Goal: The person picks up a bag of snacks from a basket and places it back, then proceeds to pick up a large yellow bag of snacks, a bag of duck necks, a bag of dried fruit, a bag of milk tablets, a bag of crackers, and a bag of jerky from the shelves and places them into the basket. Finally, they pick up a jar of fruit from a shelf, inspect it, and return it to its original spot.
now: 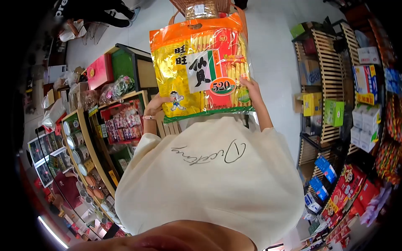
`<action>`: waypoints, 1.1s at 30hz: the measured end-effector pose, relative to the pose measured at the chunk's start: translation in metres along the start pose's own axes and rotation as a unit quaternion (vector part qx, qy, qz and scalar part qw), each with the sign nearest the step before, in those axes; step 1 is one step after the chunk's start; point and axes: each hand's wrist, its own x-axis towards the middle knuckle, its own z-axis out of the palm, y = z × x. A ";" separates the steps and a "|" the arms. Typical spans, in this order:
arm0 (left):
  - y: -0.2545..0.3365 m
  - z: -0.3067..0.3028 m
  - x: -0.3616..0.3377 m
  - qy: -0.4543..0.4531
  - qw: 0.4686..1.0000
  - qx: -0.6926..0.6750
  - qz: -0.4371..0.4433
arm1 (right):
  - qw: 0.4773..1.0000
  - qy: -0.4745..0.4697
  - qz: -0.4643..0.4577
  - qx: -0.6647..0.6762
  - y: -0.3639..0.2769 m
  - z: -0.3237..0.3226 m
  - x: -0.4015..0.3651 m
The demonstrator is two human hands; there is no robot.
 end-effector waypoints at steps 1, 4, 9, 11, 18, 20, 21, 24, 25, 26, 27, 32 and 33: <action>0.007 -0.009 0.015 0.001 1.000 0.004 0.010 | 1.000 0.001 0.006 -0.010 -0.013 0.004 0.014; 0.036 -0.025 0.044 0.023 0.999 0.032 0.020 | 0.999 -0.025 0.024 -0.035 -0.036 0.012 0.053; 0.090 -0.058 0.116 0.039 0.993 0.097 0.046 | 0.996 -0.053 0.001 -0.071 -0.078 0.032 0.140; 0.093 -0.087 0.160 0.045 0.984 0.140 0.102 | 0.990 -0.055 -0.021 -0.129 -0.090 0.039 0.176; 0.120 -0.175 0.323 0.133 0.946 0.271 0.116 | 0.946 -0.096 0.050 -0.306 -0.123 0.059 0.319; 0.121 -0.190 0.361 0.162 0.944 0.272 0.096 | 0.937 -0.059 0.100 -0.330 -0.113 0.058 0.362; 0.105 -0.205 0.383 0.172 0.946 0.251 0.110 | 0.942 -0.049 0.098 -0.318 -0.106 0.058 0.377; 0.081 -0.229 0.424 0.186 0.960 0.183 0.098 | 0.957 -0.005 0.062 -0.283 -0.045 0.033 0.430; 0.092 -0.224 0.422 0.200 0.947 0.234 0.087 | 0.963 0.001 0.050 -0.264 -0.035 0.029 0.440; 0.106 -0.220 0.423 0.211 0.923 0.302 0.107 | 0.970 0.008 0.038 -0.241 -0.025 0.025 0.449; 0.120 -0.213 0.423 0.218 0.895 0.369 0.127 | 0.969 0.026 0.043 -0.242 -0.022 0.026 0.453; 0.161 -0.193 0.427 0.243 0.895 0.367 0.075 | 0.964 0.098 0.067 -0.239 -0.037 0.047 0.466; 0.121 -0.222 0.446 0.221 0.915 0.328 0.082 | 0.968 0.104 0.065 -0.220 -0.037 0.049 0.470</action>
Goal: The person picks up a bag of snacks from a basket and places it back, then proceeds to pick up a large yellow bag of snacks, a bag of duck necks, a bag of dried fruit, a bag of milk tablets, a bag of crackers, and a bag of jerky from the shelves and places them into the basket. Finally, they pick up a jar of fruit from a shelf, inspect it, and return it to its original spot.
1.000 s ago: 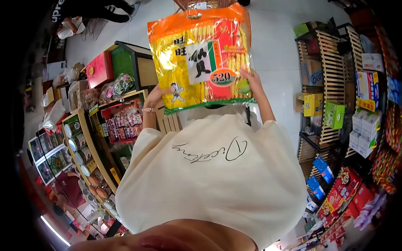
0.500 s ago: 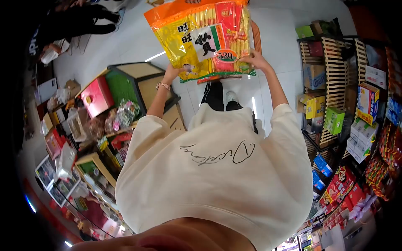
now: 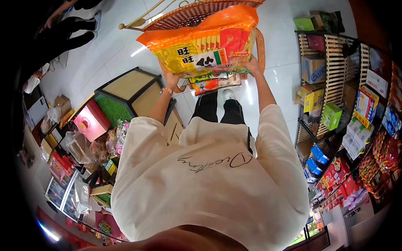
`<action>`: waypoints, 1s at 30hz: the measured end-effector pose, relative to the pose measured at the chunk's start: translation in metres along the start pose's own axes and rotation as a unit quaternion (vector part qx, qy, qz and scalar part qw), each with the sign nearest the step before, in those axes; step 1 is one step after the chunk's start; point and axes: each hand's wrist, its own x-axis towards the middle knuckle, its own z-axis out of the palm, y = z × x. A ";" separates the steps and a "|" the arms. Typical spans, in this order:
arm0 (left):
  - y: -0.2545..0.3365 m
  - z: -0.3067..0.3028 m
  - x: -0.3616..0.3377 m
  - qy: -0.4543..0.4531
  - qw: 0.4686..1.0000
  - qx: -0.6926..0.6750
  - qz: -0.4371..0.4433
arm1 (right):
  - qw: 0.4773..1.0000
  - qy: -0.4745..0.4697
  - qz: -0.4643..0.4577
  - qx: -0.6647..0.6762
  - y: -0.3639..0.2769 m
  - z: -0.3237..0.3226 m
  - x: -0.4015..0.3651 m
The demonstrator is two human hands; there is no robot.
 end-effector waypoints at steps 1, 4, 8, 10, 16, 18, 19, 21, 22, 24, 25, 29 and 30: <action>-0.031 0.006 0.009 -0.019 0.999 -0.046 0.002 | 1.000 0.005 0.002 0.020 0.000 0.003 0.001; -0.047 0.004 0.013 -0.097 0.982 -0.148 -0.065 | 0.995 -0.012 0.075 0.066 -0.062 0.004 -0.026; -0.031 -0.011 0.007 -0.083 0.967 -0.240 -0.036 | 0.997 -0.076 -0.008 0.023 -0.048 -0.021 0.005; -0.011 -0.030 0.004 -0.113 0.945 -0.301 -0.059 | 0.993 -0.113 0.020 -0.017 -0.057 -0.029 0.005; 0.014 -0.049 -0.036 -0.171 0.923 -0.335 -0.084 | 0.985 -0.147 0.075 -0.046 -0.066 -0.040 -0.023; 0.029 -0.060 -0.086 -0.151 0.948 -0.272 -0.064 | 0.979 -0.182 0.074 -0.063 -0.055 -0.040 -0.042; 0.009 -0.061 -0.109 -0.137 0.960 -0.235 -0.063 | 0.975 -0.199 0.046 -0.084 -0.058 -0.038 -0.057; -0.009 -0.069 -0.164 -0.093 0.963 -0.234 -0.092 | 0.965 -0.225 -0.040 -0.131 -0.071 -0.024 -0.094; -0.005 -0.074 -0.192 -0.066 0.953 -0.270 -0.119 | 0.955 -0.234 -0.100 -0.155 -0.079 -0.010 -0.105; -0.044 -0.076 -0.248 -0.001 0.978 -0.180 -0.103 | 0.934 -0.259 -0.177 -0.171 -0.057 0.027 -0.100; -0.056 -0.078 -0.277 0.028 0.965 -0.220 -0.137 | 0.920 -0.280 -0.200 -0.189 -0.047 0.042 -0.096; -0.057 -0.068 -0.360 0.169 0.896 -0.346 -0.222 | 0.843 -0.425 -0.146 -0.295 -0.096 0.133 -0.096; -0.052 -0.070 -0.368 0.204 0.879 -0.365 -0.229 | 0.846 -0.442 -0.183 -0.236 -0.074 0.163 -0.083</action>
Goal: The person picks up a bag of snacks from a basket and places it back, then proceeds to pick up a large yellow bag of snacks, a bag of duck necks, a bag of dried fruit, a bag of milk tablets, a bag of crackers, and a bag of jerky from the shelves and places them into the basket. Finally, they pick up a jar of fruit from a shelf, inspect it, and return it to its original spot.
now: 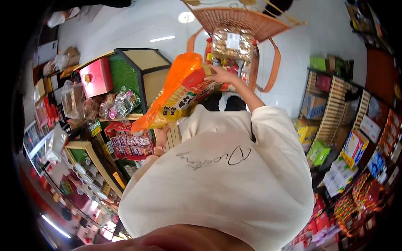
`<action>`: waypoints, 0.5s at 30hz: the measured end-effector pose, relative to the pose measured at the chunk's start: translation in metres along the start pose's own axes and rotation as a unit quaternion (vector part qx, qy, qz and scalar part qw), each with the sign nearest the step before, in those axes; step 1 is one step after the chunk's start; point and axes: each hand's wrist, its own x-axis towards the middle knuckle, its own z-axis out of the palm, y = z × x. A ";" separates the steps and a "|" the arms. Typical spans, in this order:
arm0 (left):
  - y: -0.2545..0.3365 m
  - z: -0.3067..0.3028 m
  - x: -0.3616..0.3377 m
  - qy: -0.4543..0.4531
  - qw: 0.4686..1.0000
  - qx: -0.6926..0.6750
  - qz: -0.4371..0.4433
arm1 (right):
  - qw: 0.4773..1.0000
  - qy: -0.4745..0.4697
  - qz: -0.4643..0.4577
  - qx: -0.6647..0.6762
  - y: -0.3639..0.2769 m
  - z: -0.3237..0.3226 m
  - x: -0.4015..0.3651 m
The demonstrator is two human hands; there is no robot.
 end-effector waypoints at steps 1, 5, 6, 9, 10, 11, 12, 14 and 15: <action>0.002 0.005 -0.006 0.021 0.999 -0.028 0.007 | 0.997 0.007 -0.062 0.035 -0.029 0.004 0.018; -0.013 0.016 -0.006 0.026 0.990 -0.136 0.024 | 0.998 -0.004 -0.018 0.055 -0.104 -0.008 0.073; -0.012 0.029 -0.003 0.015 0.986 -0.167 0.021 | 0.998 -0.023 -0.004 0.051 -0.123 -0.012 0.083; 0.001 0.081 0.019 -0.006 0.960 -0.280 0.022 | 0.998 -0.009 -0.035 -0.052 -0.118 -0.038 0.148; -0.009 0.090 0.037 -0.024 0.953 -0.301 0.010 | 0.996 0.004 -0.029 -0.087 -0.123 -0.046 0.156; -0.019 0.100 0.057 -0.039 0.945 -0.324 -0.004 | 0.992 0.014 -0.021 -0.123 -0.129 -0.053 0.162; -0.018 0.114 0.070 -0.064 0.939 -0.337 -0.013 | 0.990 0.013 0.009 -0.139 -0.127 -0.061 0.175; -0.011 0.140 0.091 -0.093 0.931 -0.352 -0.030 | 0.990 0.027 0.027 -0.134 -0.111 -0.074 0.194; -0.008 0.151 0.101 -0.100 0.929 -0.356 -0.037 | 0.983 0.066 0.027 -0.170 -0.097 -0.078 0.204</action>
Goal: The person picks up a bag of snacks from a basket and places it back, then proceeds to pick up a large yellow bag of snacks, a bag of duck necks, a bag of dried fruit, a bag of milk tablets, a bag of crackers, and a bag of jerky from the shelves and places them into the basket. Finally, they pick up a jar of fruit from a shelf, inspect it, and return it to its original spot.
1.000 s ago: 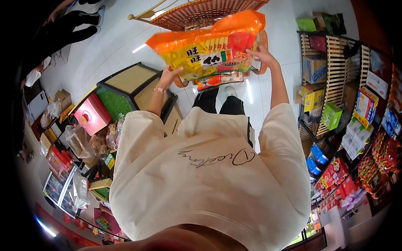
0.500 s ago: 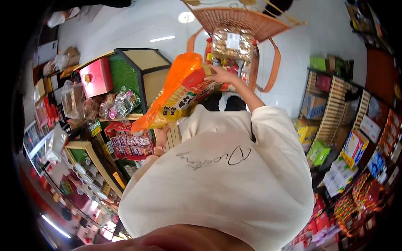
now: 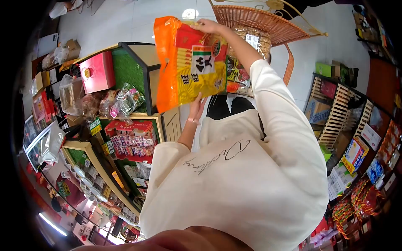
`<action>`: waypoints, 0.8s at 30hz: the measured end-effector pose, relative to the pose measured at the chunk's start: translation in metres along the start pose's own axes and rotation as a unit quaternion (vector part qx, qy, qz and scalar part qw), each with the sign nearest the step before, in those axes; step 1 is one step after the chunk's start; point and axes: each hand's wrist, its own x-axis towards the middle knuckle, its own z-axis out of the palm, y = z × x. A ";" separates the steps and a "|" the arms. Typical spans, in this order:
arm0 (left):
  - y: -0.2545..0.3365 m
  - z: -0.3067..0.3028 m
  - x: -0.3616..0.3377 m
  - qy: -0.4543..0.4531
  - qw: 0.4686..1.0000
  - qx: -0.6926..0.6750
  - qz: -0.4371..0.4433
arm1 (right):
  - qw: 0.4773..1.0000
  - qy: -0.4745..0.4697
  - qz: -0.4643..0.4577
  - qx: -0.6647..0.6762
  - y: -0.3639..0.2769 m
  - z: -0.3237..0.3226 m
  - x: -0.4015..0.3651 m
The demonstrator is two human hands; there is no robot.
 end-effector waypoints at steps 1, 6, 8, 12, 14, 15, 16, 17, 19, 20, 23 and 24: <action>-0.007 -0.005 0.017 0.020 1.000 0.000 -0.001 | 1.000 0.019 -0.003 0.004 0.007 0.004 0.000; -0.017 -0.056 0.060 0.061 0.998 0.019 -0.029 | 0.972 0.177 -0.064 -0.144 0.045 0.040 -0.007; -0.003 -0.055 0.054 0.055 0.997 0.043 -0.037 | 0.953 0.249 -0.090 -0.145 0.043 0.065 -0.032; -0.001 -0.074 0.062 0.066 0.993 0.038 -0.087 | 0.957 0.262 -0.065 -0.102 0.032 0.083 -0.061; 0.006 -0.086 0.070 0.117 0.990 0.013 -0.084 | 0.965 0.258 -0.027 -0.047 0.036 0.091 -0.059; 0.016 -0.091 0.072 0.167 0.984 -0.001 -0.063 | 0.965 0.256 0.047 0.043 0.044 0.103 -0.054; 0.028 -0.094 0.073 0.216 0.975 -0.016 -0.043 | 0.951 0.251 0.121 0.132 0.050 0.119 -0.047; 0.039 -0.099 0.071 0.219 0.976 -0.019 -0.008 | 0.925 0.244 0.193 0.217 0.059 0.130 -0.042; 0.059 -0.111 0.068 0.238 0.970 -0.031 0.030 | 0.886 0.194 0.272 0.322 0.052 0.138 -0.047; 0.066 -0.119 0.068 0.256 0.965 -0.038 0.035 | 0.859 0.167 0.307 0.373 0.048 0.140 -0.050; 0.082 -0.139 0.071 0.266 0.963 -0.013 0.037 | 0.840 0.158 0.324 0.405 0.037 0.128 -0.056; 0.086 -0.141 0.068 0.263 0.964 0.003 0.034 | 0.824 0.149 0.337 0.430 0.032 0.123 -0.062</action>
